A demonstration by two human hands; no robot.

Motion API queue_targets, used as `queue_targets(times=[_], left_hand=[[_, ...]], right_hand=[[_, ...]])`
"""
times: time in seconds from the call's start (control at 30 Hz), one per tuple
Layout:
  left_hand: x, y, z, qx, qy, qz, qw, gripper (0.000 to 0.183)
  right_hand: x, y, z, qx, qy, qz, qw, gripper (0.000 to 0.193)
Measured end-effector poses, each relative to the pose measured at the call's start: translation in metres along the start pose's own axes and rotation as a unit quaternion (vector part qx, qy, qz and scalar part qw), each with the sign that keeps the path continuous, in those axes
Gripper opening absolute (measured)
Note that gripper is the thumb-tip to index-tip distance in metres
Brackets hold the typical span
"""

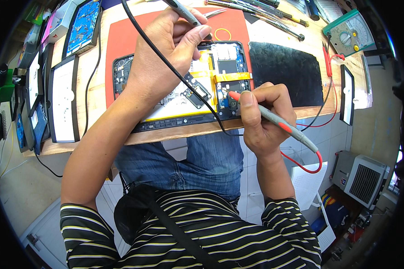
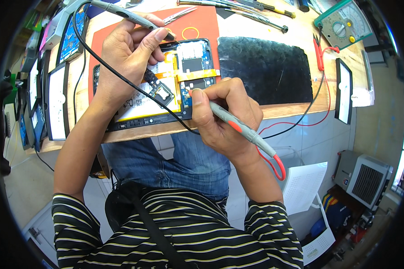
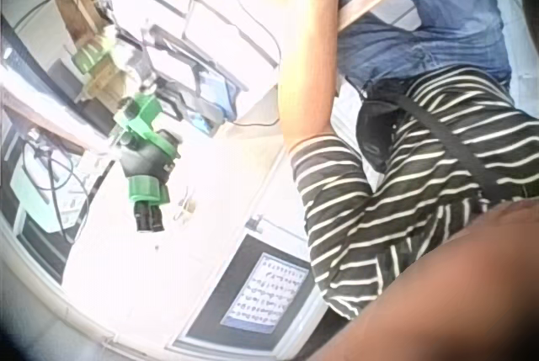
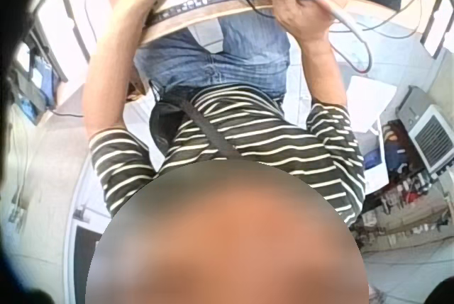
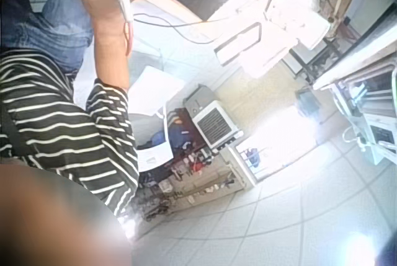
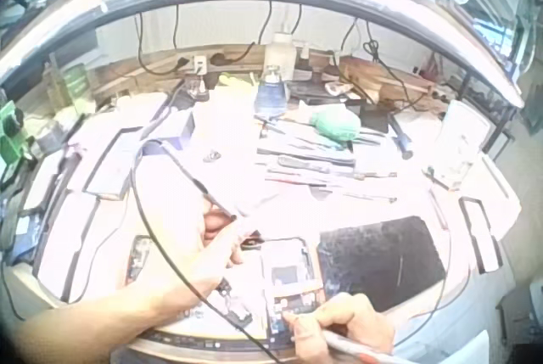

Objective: The person uses a multimeter to test electrical continuity on a disassembled tablet. They place the probes on various points of the motherboard and ribbon cables while holding the device steady.

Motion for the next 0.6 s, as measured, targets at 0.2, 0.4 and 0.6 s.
queue_targets(times=[0.2,0.4,0.6], left_hand=[[0.0000,0.0005,-0.0019,0.016,0.022,-0.005,1.000,0.014],[0.0005,0.0003,-0.0036,0.021,0.025,-0.002,0.999,0.012],[0.0009,-0.0005,-0.0038,0.035,0.029,-0.007,0.999,0.012]], right_hand=[[0.0001,0.0000,-0.0005,-0.006,-0.001,-0.002,1.000,0.018],[0.0010,0.0009,-0.0008,-0.001,-0.007,0.001,1.000,0.018],[-0.0044,0.0048,0.0048,-0.088,-0.034,-0.013,0.995,0.017]])
Point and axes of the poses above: each hand's wrist, its own x-axis away from the middle knuckle, its own y-axis out of the back of the hand, z = x × y, the point moved 5 cm from there along -x, towards the middle knuckle
